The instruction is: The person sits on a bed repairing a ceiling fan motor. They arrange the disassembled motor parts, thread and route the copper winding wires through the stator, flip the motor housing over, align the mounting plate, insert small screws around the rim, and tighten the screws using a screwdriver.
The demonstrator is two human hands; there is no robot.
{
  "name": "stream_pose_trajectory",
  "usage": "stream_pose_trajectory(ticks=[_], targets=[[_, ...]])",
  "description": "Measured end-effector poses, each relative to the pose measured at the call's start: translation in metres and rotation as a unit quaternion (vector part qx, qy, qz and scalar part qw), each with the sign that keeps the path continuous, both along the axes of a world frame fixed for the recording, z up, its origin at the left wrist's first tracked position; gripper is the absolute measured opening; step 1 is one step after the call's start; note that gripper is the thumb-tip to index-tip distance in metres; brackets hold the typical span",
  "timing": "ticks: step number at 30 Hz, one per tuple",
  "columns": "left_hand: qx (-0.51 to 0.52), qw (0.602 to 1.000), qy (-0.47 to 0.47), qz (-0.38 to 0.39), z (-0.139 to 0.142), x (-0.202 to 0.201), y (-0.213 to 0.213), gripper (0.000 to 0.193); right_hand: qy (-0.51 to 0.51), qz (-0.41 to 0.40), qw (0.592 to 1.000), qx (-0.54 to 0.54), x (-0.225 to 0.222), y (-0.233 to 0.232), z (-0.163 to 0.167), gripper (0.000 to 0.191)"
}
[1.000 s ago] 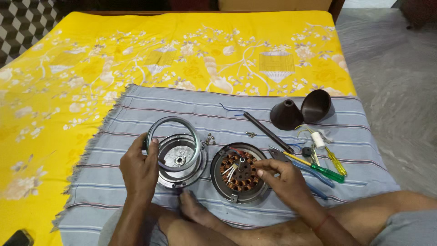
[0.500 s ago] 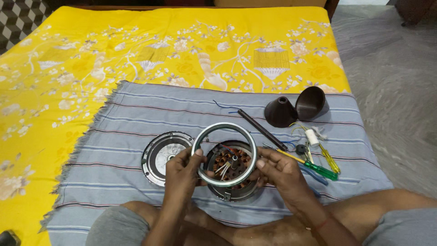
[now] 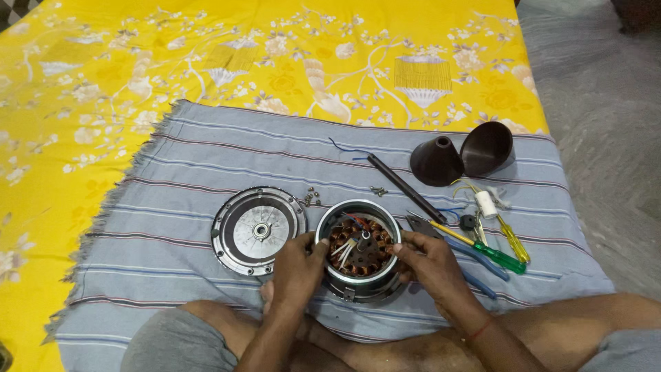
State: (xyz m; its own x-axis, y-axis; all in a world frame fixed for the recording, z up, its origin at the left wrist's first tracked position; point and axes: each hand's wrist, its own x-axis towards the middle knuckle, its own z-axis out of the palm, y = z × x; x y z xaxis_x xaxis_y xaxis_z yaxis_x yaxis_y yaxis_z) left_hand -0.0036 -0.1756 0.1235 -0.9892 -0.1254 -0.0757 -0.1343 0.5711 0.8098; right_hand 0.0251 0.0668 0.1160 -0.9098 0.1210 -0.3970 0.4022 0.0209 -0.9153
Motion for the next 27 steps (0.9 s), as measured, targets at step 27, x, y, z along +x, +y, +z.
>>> stream_pose_trajectory(ticks=[27], targets=[[-0.175,0.983,-0.018,-0.054,0.029,0.011,0.014,0.022,0.027,0.007,0.972,0.232,0.007,-0.01,0.006,0.04]])
